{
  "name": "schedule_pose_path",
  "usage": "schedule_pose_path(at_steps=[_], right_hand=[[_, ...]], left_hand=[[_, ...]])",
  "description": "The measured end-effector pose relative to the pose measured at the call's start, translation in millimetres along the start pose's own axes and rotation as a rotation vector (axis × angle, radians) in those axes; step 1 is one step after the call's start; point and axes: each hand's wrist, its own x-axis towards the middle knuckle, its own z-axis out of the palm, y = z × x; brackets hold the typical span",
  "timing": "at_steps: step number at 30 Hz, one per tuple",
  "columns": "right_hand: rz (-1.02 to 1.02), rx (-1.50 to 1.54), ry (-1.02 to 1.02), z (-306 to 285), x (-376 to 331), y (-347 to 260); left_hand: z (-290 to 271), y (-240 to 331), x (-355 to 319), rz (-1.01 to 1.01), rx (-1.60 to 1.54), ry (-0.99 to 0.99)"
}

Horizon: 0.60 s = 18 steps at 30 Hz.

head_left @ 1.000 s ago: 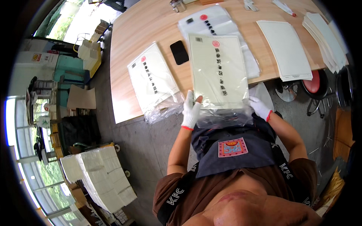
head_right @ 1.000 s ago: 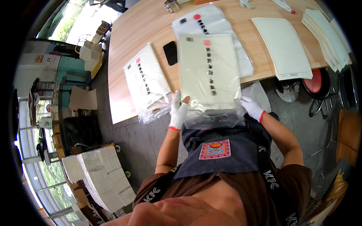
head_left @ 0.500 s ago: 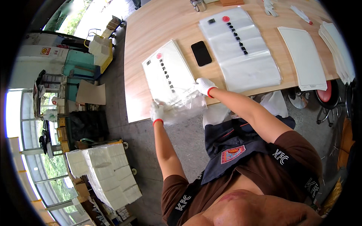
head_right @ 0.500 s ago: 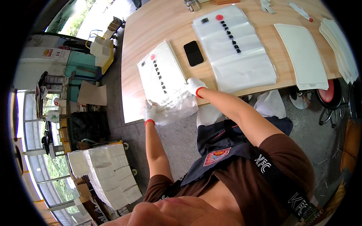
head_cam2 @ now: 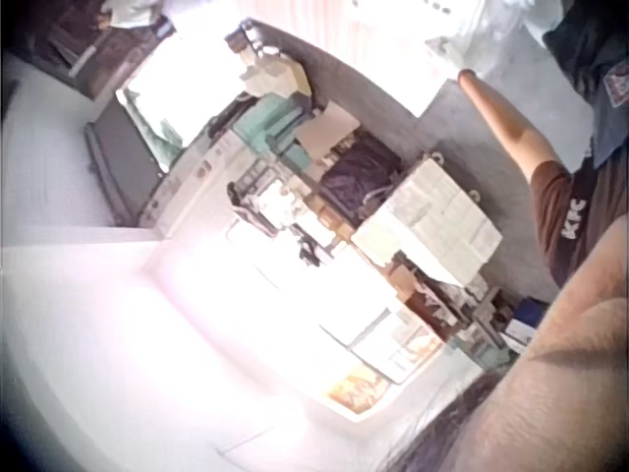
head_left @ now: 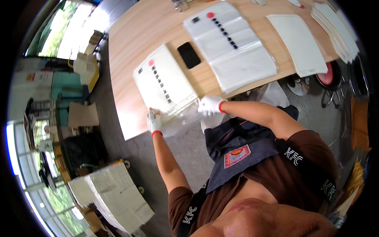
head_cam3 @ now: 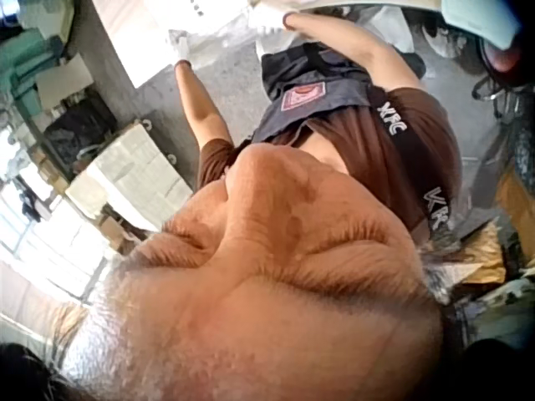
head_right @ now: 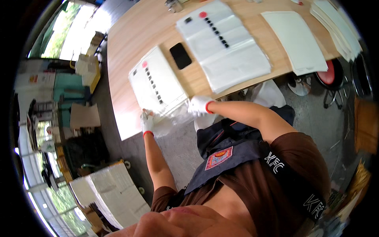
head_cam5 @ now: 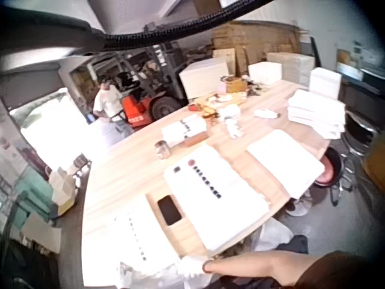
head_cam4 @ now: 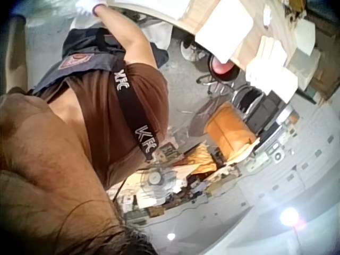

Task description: The person repeatedly picks up white paper sheets from a stack, places them into clear plastic bags with printed text, and sets the filled bags aside on the table. This process is repeated continuously throughout the clip.

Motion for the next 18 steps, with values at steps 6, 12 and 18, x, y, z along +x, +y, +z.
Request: schedule_pose_path(at_steps=[6, 12, 18], right_hand=[[0.052, -0.049, -0.114, -6.0, -79.1, 57.8], [-0.037, 0.028, 0.150, -27.8, -138.5, 81.1], [-0.147, 0.216, 0.320, -49.8, -179.7, 96.7]], left_hand=[[18.7, 153.4, -15.6, 0.402, 0.282, 0.409], [119.7, 361.4, -73.0, 0.764, -0.203, -0.212], [169.3, 397.1, -47.8, 0.675, -0.114, -0.377]])
